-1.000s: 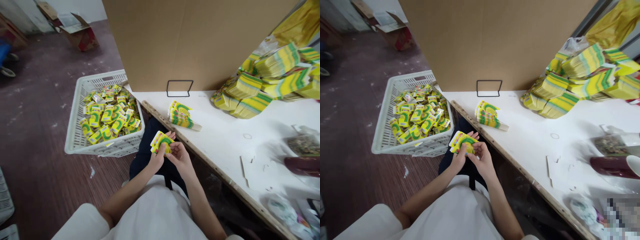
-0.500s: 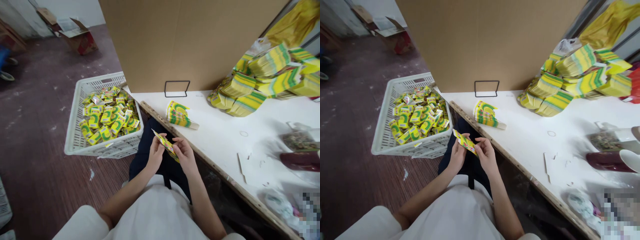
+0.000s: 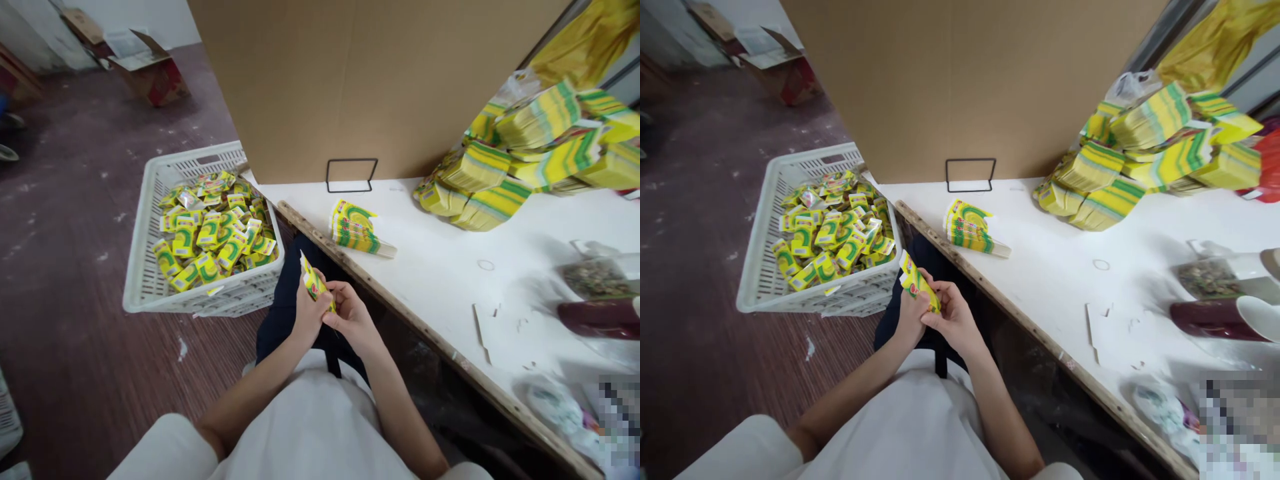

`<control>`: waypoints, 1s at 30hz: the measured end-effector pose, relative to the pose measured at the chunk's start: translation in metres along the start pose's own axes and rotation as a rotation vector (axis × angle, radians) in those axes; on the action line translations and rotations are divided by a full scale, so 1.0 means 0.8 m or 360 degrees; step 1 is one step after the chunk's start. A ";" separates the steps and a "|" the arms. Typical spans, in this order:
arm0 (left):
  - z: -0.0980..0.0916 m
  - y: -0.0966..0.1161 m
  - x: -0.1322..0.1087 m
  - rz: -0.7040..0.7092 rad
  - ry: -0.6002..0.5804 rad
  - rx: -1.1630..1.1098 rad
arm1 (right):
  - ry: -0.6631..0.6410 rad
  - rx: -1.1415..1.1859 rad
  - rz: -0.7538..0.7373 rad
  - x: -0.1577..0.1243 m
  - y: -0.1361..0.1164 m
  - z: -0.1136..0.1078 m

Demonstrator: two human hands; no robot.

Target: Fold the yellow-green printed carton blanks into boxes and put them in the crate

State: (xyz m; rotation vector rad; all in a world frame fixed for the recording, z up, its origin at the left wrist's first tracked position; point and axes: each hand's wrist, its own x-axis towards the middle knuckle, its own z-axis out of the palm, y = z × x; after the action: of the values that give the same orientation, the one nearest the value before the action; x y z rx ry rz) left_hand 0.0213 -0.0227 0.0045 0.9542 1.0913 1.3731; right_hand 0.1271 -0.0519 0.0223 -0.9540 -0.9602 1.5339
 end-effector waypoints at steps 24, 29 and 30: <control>-0.023 -0.001 0.013 -0.0169 -0.0089 -0.0067 | 0.0446 -0.0714 -0.0180 -0.012 -0.009 -0.045; -0.040 0.029 0.032 -0.0050 -0.0286 -0.0200 | 0.0397 -0.1422 -0.0558 -0.027 -0.048 -0.062; -0.043 0.037 0.035 -0.0004 -0.0381 -0.0164 | 0.0340 -0.1571 -0.0629 -0.029 -0.056 -0.064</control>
State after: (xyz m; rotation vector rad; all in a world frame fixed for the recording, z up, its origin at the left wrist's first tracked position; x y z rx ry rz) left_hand -0.0221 0.0021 0.0235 1.0116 0.8338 1.2640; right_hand 0.1932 -0.0640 0.0474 -1.4419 -1.6683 0.5559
